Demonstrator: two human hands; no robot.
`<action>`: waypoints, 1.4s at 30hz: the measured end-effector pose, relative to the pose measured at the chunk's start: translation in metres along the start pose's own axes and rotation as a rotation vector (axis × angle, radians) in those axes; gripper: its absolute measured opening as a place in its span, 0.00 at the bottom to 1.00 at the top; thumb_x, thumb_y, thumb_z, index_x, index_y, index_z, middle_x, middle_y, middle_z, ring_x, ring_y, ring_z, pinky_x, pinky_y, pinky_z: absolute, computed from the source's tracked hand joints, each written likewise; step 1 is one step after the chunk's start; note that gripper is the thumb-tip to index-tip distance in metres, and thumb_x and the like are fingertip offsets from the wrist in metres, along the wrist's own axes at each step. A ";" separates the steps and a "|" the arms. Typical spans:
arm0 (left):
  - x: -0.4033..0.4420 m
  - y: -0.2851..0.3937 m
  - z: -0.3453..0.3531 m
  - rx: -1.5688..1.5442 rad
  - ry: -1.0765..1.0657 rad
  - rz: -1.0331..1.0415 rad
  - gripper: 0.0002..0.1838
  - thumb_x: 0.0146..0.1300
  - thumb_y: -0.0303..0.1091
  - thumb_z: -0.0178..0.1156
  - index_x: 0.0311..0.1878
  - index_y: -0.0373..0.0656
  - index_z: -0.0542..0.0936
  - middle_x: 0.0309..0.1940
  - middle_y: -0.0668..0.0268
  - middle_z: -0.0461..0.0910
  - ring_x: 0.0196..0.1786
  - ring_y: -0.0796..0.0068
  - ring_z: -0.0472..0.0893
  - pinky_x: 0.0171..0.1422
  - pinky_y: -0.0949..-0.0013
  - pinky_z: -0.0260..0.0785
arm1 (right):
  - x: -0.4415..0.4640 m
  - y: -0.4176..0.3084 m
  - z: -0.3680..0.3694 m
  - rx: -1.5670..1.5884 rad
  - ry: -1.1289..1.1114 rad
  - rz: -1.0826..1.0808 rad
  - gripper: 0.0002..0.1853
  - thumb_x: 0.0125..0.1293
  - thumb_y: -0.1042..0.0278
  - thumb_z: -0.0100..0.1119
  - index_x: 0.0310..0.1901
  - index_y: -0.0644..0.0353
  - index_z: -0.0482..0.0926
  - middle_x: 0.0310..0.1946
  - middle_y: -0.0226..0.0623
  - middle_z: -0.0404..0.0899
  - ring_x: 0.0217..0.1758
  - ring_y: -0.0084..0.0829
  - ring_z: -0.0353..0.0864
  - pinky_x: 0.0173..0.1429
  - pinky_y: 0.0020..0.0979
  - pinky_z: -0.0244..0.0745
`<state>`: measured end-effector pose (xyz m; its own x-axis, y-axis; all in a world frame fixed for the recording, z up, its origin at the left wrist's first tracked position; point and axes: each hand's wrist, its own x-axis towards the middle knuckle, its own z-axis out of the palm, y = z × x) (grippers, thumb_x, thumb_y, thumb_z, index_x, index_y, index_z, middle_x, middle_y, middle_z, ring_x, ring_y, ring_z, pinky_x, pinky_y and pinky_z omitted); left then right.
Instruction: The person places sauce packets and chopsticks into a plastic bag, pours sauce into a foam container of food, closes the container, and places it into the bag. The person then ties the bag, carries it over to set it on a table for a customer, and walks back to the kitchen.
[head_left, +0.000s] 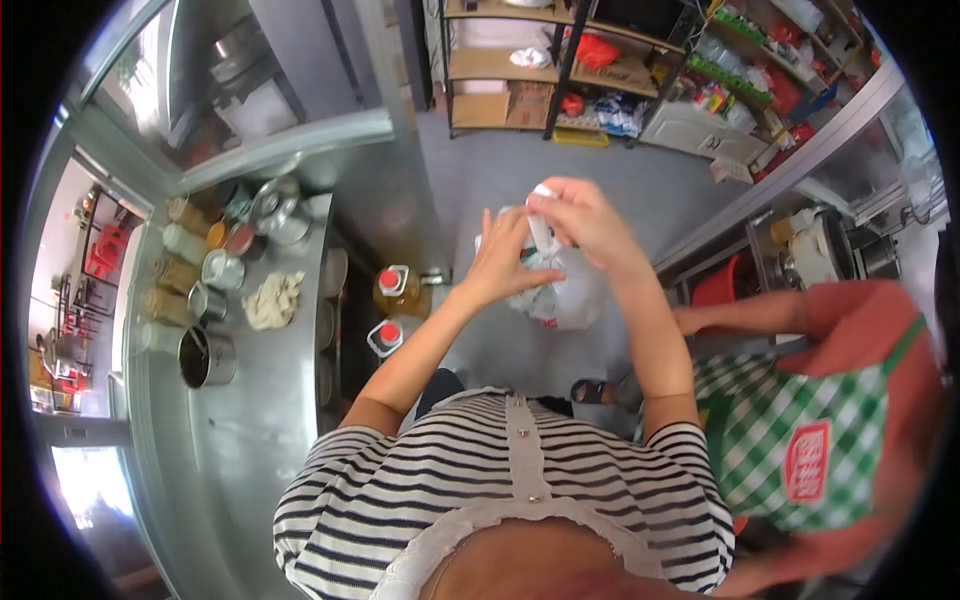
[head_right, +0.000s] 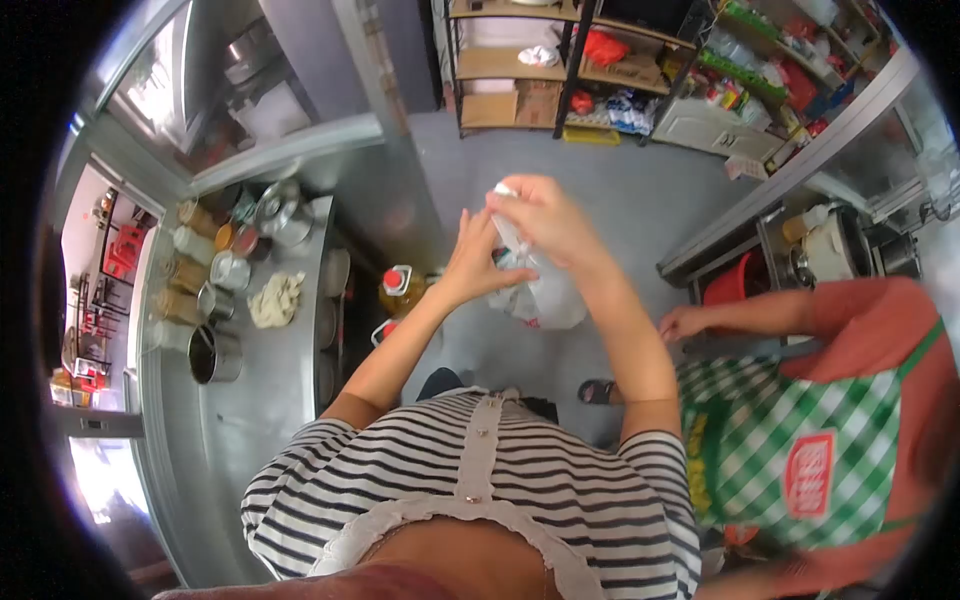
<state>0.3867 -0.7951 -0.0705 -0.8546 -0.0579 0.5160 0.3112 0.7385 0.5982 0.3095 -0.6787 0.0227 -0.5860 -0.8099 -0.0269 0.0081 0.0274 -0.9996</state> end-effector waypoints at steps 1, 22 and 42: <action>0.014 -0.001 0.006 -0.146 -0.041 -0.025 0.41 0.37 0.45 0.70 0.55 0.40 0.64 0.49 0.60 0.67 0.56 0.58 0.64 0.62 0.44 0.49 | 0.007 0.005 -0.016 -0.011 0.002 -0.019 0.08 0.61 0.67 0.51 0.30 0.63 0.74 0.16 0.19 0.64 0.15 0.10 0.55 0.18 0.16 0.51; 0.340 -0.197 0.136 -0.863 -0.303 -0.467 0.14 0.61 0.36 0.48 0.30 0.34 0.74 0.20 0.68 0.72 0.23 0.79 0.68 0.29 0.72 0.63 | 0.247 0.153 -0.262 -0.165 0.496 -0.240 0.14 0.58 0.80 0.46 0.46 0.64 0.62 0.31 0.31 0.69 0.35 0.20 0.70 0.38 0.21 0.67; 0.415 -0.434 -0.018 -0.237 0.411 -0.706 0.17 0.59 0.45 0.53 0.30 0.38 0.76 0.24 0.60 0.76 0.29 0.68 0.75 0.34 0.68 0.66 | 0.690 0.147 -0.216 0.170 -0.619 0.300 0.12 0.64 0.62 0.46 0.30 0.62 0.71 0.23 0.28 0.70 0.24 0.15 0.66 0.29 0.17 0.60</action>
<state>-0.0951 -1.1517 -0.1049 -0.6765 -0.7252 0.1280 -0.1198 0.2799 0.9525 -0.2692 -1.1072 -0.1410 0.0292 -0.9674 -0.2514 0.2530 0.2505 -0.9345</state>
